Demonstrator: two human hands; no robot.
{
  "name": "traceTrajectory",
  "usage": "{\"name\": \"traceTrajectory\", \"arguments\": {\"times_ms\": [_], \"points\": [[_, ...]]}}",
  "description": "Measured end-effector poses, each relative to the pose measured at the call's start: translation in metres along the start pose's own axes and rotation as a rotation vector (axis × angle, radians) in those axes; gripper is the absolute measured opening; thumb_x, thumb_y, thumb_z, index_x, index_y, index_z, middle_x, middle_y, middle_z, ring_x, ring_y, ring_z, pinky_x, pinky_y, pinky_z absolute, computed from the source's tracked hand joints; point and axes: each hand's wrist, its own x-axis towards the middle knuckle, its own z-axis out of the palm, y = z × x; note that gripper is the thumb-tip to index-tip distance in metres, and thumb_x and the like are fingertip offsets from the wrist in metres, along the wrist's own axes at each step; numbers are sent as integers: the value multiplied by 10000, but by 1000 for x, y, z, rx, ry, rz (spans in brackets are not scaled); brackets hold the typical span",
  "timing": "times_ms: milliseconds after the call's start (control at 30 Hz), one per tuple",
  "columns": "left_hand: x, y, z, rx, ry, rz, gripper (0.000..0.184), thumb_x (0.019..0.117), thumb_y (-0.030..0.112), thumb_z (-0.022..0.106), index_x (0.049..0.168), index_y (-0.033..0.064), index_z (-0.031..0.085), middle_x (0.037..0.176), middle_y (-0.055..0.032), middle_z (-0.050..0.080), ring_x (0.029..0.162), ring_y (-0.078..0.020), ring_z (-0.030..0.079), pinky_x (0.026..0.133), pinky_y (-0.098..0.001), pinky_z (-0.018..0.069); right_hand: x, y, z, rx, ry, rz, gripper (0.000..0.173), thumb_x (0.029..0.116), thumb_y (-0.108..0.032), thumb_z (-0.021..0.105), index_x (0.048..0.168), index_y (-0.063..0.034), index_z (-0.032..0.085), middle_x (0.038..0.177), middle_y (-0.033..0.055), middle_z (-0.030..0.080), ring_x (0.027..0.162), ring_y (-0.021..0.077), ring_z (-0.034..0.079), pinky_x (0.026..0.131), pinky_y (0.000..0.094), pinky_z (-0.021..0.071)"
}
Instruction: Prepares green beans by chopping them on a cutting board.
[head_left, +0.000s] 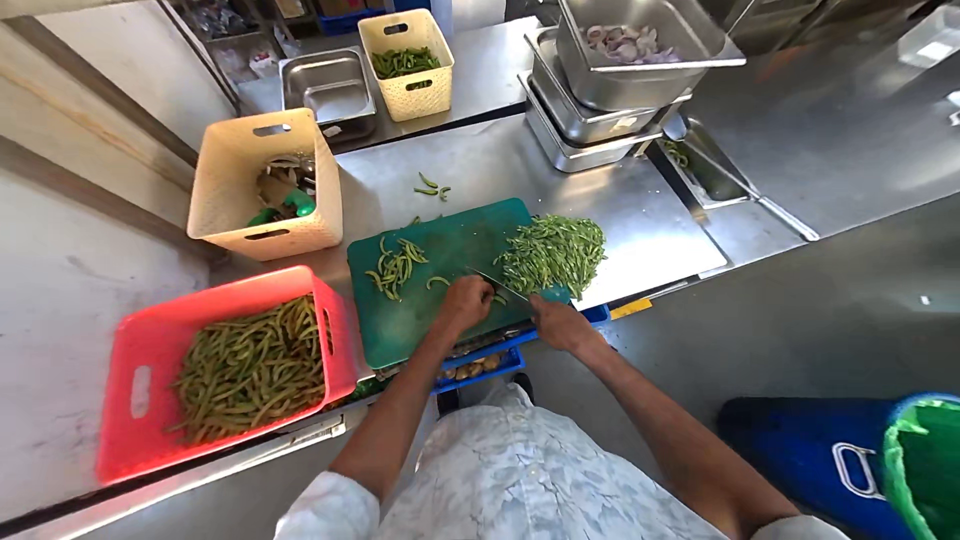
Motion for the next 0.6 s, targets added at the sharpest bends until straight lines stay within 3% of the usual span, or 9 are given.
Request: {"name": "traceTrajectory", "arguments": {"times_ms": [100,233,400,533,600], "points": [[4,-6,-2,-11,-3,77,151,967,140,655,1007,75,786,997,-114,741,961,-263,716,912,-491,582,-19,-6,-25,-59,-15,21,367,1028,-197,562,1395,-189,542,1083,194,713,993,427,706,769,624,566],[5,-11,0,-13,16,136,146,966,120,654,999,61,784,973,-126,741,950,-273,717,910,-488,580,4,-16,-2,16,-44,42,392,1023,-179,562,1403,-154,468,1117,202,692,1010,418,710,798,619,579],[0,-13,1,-80,50,112,137,968,133,668,990,60,783,962,-118,733,921,-254,715,895,-475,590,-8,-19,-25,-58,-45,20,396,1004,-164,568,1397,-173,519,1093,210,702,1000,438,702,777,637,563],[0,-17,5,-56,87,181,126,955,101,668,974,58,785,934,-119,734,918,-261,717,883,-474,587,10,-24,-1,7,-47,23,397,1023,-181,573,1402,-134,464,1126,219,686,1016,435,707,800,631,577],[0,-17,4,-75,77,157,132,957,106,667,994,61,786,962,-119,738,938,-258,718,900,-471,586,13,-24,-15,-37,-57,3,403,1014,-170,569,1406,-160,476,1114,213,697,1016,434,706,795,635,570]]}}
